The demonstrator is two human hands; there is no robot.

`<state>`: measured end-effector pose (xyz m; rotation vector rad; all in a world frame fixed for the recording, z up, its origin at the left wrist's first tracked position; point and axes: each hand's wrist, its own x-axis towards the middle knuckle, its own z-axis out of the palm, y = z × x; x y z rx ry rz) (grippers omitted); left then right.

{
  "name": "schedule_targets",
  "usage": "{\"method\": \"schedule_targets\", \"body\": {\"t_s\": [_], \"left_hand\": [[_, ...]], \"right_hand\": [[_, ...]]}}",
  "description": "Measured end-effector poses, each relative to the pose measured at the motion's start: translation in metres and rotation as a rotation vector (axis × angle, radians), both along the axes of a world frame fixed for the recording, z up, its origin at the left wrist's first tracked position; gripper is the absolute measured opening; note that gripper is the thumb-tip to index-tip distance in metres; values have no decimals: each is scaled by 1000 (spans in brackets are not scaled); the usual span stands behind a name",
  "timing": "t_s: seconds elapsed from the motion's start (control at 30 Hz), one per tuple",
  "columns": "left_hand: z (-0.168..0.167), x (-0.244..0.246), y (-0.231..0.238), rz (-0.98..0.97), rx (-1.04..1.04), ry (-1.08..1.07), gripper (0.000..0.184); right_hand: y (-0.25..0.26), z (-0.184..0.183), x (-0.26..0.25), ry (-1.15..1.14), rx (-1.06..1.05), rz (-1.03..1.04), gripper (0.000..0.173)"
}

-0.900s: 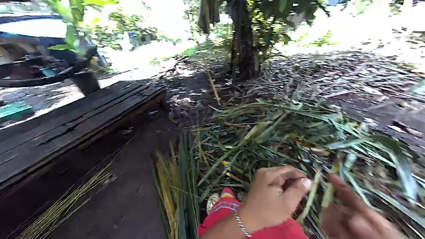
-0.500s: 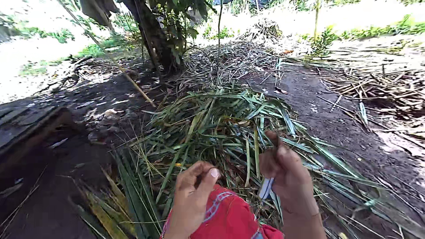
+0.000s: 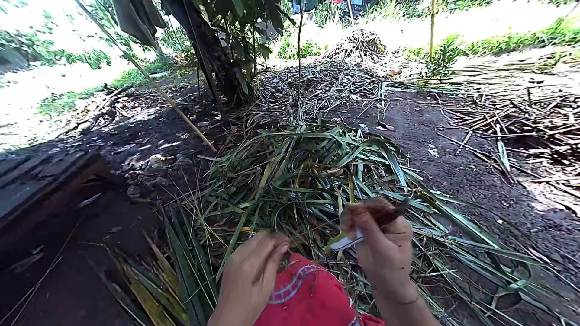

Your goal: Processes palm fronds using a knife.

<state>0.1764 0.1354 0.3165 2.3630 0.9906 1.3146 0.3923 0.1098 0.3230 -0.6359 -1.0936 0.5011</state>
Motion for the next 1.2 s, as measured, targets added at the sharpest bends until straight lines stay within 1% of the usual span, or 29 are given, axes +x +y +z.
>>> {"method": "schedule_targets", "body": {"t_s": [0.1,0.2,0.27,0.33,0.4,0.43,0.5,0.53,0.57,0.6,0.67,0.7,0.73,0.8,0.87,0.97,1.1,1.2], "left_hand": [[-36,-58,12,253,205,237,35],[-69,-120,21,402,292,440,34],[-88,-160,25,455,280,533,31],[-99,-192,27,497,219,582,27],[-99,-209,27,542,111,583,25],[-95,-209,29,567,71,558,25],[-81,-193,33,611,74,438,28],[-73,-178,36,623,101,321,30],[-66,-160,40,622,133,153,31],[-58,-140,41,586,141,-66,30],[-37,-94,33,409,73,-533,14],[-26,-73,24,326,42,-710,12],[-18,-54,14,256,21,-838,14],[-7,-24,-9,147,-5,-993,12],[-4,-5,-26,71,-24,-1046,8],[-9,3,-41,5,-41,-1072,8],[-17,-1,-50,-22,-38,-1089,12],[-17,-11,-57,-15,-4,-1088,12]], "right_hand": [[0,24,57,73,69,-117,8],[-8,37,105,102,110,-230,12],[-15,40,135,122,139,-291,15],[-23,39,160,137,160,-317,15],[-28,42,168,132,148,-325,16],[-27,46,161,115,116,-301,20],[-27,50,131,48,-43,-147,33],[-26,48,113,20,-135,-21,43],[-25,41,95,26,-219,142,49],[-24,31,74,71,-300,317,52],[-25,11,34,173,-450,658,53],[-27,4,17,209,-505,791,53],[-29,-2,2,227,-538,892,52],[-31,-8,-20,305,-549,1032,52],[-31,-8,-34,393,-513,1074,52],[-31,-4,-44,472,-491,1035,48],[-30,-9,-44,462,-477,968,40],[-26,-15,-30,444,-449,875,36]]}}
